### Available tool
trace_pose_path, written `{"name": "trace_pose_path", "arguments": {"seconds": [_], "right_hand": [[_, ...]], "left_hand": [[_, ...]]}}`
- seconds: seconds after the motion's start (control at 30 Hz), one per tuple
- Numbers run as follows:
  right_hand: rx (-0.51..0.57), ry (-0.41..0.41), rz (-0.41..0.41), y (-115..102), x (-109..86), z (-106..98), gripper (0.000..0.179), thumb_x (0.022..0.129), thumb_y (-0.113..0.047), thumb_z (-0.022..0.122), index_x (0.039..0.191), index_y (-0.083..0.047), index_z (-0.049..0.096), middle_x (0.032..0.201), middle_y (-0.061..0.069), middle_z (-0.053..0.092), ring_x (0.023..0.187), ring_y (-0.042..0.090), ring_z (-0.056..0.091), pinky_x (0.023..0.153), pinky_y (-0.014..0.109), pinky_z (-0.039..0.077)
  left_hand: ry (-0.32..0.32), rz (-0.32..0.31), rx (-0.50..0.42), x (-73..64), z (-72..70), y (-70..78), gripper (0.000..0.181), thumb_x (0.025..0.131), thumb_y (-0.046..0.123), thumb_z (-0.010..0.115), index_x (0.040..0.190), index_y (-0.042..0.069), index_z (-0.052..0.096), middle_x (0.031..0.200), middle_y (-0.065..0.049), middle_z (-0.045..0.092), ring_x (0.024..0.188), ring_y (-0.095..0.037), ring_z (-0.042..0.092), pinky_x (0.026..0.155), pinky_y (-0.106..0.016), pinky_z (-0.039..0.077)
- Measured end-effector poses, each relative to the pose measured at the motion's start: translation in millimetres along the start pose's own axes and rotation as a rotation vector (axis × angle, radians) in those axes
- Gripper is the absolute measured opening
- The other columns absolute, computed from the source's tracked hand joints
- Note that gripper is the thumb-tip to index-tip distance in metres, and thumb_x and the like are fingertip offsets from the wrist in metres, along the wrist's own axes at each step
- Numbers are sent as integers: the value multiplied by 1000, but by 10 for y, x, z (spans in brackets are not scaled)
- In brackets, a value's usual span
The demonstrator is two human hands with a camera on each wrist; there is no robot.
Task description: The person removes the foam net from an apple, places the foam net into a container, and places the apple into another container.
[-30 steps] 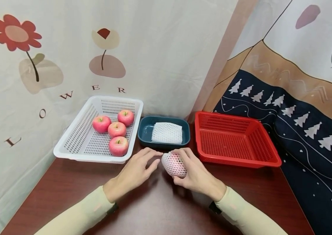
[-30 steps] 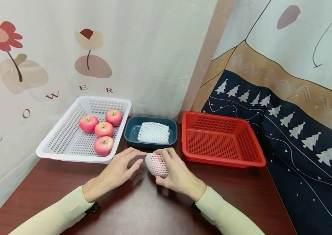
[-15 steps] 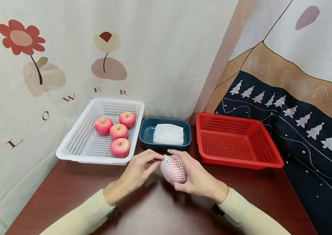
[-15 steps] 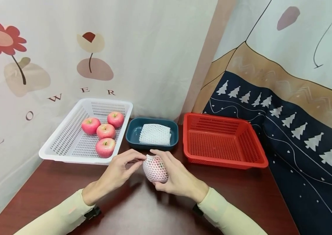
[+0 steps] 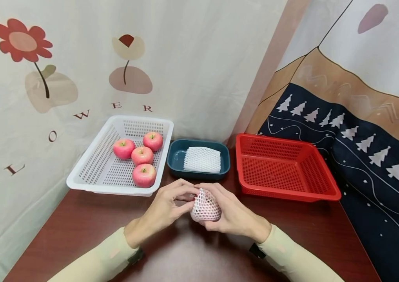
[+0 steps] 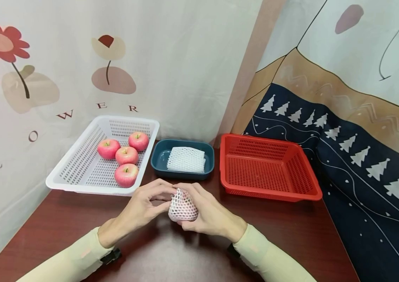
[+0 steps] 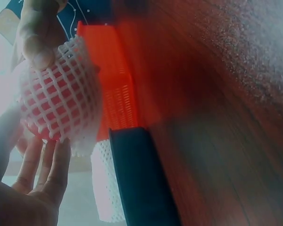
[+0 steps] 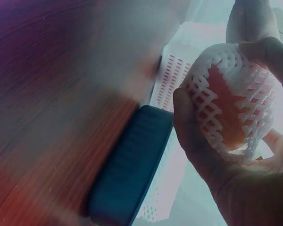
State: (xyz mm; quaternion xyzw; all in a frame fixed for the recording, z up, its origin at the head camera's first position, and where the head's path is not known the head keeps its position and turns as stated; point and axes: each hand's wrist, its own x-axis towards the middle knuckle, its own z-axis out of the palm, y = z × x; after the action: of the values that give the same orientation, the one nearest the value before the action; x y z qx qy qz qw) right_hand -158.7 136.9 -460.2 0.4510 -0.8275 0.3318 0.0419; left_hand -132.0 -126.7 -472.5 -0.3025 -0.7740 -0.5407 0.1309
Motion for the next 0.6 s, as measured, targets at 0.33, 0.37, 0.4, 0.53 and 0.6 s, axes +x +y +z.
{"name": "trace_pose_path", "arguments": {"seconds": [0.33, 0.37, 0.4, 0.53, 0.6], "right_hand": [[81, -29, 61, -30, 41, 21, 92, 78, -17, 107, 151, -15, 51, 141, -1, 69, 119, 8, 72, 102, 27, 67], [85, -26, 60, -32, 44, 20, 92, 77, -17, 107, 150, -15, 50, 140, -1, 69, 118, 8, 72, 101, 27, 67], [88, -22, 59, -34, 46, 19, 92, 76, -17, 107, 149, -15, 50, 139, -1, 70, 117, 8, 72, 100, 27, 67], [89, -16, 57, -34, 68, -1, 91, 76, -18, 108, 146, -14, 49, 141, 0, 70, 120, 9, 72, 103, 28, 67], [93, -12, 50, -32, 91, -15, 90, 77, -18, 107, 145, -14, 49, 143, 0, 70, 123, 9, 71, 104, 28, 67]], "left_hand": [[-48, -63, 5, -39, -26, 64, 54, 87, -9, 91, 132, 19, 78, 130, -1, 74, 115, -17, 80, 99, -37, 73], [-50, -68, 0, -37, -29, 64, 56, 87, -9, 91, 132, 19, 77, 130, -1, 74, 115, -17, 80, 99, -36, 72], [-55, -76, -7, -34, -32, 62, 57, 87, -9, 92, 134, 19, 76, 131, -1, 74, 115, -17, 80, 100, -35, 72], [-71, -95, -10, -17, -57, 66, 62, 86, -7, 94, 139, 17, 73, 133, -2, 73, 115, -18, 82, 102, -31, 70], [-75, -98, 4, -4, -81, 78, 64, 85, -5, 96, 141, 17, 72, 135, -2, 73, 117, -18, 81, 104, -31, 70]]}}
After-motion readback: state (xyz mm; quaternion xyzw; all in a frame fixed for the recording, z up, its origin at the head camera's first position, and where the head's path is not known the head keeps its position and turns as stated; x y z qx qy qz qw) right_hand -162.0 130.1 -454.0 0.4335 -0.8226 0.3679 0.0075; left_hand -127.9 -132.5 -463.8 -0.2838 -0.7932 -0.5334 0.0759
